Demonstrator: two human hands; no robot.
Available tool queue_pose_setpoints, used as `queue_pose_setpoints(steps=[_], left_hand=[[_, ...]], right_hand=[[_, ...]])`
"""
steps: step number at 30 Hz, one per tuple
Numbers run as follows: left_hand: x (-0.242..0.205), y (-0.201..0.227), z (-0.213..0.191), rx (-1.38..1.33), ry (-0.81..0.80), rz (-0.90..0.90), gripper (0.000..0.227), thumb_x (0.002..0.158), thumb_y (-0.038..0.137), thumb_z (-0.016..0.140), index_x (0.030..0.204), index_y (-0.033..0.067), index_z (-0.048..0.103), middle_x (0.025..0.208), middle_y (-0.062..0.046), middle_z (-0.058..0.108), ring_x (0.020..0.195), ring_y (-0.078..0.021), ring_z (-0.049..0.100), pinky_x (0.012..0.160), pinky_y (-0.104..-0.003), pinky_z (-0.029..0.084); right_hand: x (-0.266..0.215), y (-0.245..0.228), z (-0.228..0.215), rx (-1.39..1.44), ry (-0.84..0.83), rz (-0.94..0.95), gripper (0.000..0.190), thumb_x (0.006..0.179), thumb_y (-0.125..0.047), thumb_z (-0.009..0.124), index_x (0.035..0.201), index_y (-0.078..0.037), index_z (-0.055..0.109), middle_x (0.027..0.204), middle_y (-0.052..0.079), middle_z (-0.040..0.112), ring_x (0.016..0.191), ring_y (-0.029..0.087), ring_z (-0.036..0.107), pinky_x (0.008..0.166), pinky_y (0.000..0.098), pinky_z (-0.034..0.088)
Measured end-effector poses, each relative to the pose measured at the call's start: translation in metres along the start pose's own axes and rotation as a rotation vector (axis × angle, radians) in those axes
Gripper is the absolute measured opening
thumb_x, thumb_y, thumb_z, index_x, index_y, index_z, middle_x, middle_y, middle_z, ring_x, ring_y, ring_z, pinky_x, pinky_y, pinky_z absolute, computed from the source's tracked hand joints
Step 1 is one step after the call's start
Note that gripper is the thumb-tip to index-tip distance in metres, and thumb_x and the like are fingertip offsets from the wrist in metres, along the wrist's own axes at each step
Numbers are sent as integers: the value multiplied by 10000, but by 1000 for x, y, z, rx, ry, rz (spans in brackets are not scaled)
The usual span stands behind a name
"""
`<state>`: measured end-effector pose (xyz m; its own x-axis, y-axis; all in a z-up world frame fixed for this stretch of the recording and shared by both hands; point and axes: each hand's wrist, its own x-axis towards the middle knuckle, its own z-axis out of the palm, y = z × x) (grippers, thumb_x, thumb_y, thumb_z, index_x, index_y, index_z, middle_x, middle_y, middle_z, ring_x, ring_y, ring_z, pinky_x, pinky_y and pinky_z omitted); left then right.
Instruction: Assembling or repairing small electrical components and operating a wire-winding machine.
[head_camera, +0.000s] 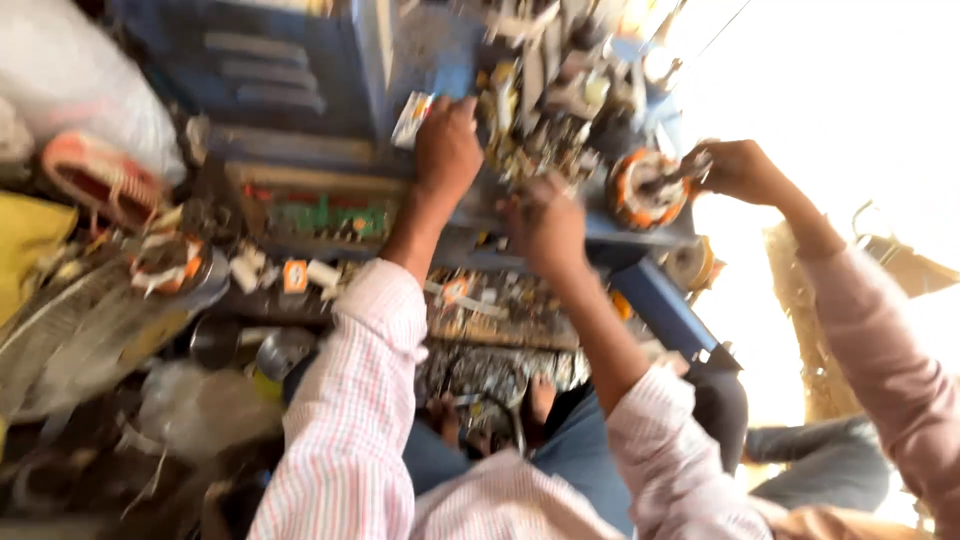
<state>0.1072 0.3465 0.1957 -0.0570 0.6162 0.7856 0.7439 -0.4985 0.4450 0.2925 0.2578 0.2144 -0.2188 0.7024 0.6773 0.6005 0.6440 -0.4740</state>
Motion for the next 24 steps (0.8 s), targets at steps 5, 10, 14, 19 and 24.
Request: queue_pose_setpoints(steps=[5, 10, 14, 19, 24], left_hand=[[14, -2, 17, 129, -72, -134, 90, 828, 39, 621, 893, 35, 682, 946, -191, 642, 888, -421, 639, 765, -524, 527], [8, 7, 13, 305, -116, -156, 54, 919, 55, 612, 953, 14, 622, 1001, -209, 609, 878, -409, 648, 741, -503, 546], [16, 15, 10, 347, -135, -135, 98, 933, 22, 582, 1026, -9, 571, 1061, -218, 599, 908, -386, 659, 749, -468, 564], [8, 1, 5, 277, 11, -117, 170, 912, 19, 616, 1075, -27, 593, 1039, -218, 605, 910, -411, 646, 746, -498, 544], [25, -2, 12, 267, -6, -148, 192, 892, 14, 600, 1074, 2, 661, 1001, -217, 611, 886, -413, 649, 763, -501, 545]], right_hand=[[7, -4, -6, -9, 27, -36, 122, 850, -149, 785, 947, -92, 740, 920, 109, 683, 806, 354, 679, 710, 462, 550], [8, -4, -6, 49, -59, 140, 140, 859, -125, 772, 984, -70, 742, 928, 115, 697, 822, 313, 698, 722, 404, 547], [6, -31, -67, 25, -93, 319, 140, 863, -126, 806, 986, -86, 751, 967, 48, 756, 846, 166, 738, 727, 313, 583], [-236, 204, -140, -152, -35, 255, 169, 859, -108, 789, 1020, -85, 743, 1015, 71, 743, 915, 217, 719, 791, 362, 560], [-332, 247, -100, -423, 63, 159, 211, 854, -85, 768, 1062, -83, 732, 1075, 100, 726, 1002, 281, 695, 871, 423, 532]])
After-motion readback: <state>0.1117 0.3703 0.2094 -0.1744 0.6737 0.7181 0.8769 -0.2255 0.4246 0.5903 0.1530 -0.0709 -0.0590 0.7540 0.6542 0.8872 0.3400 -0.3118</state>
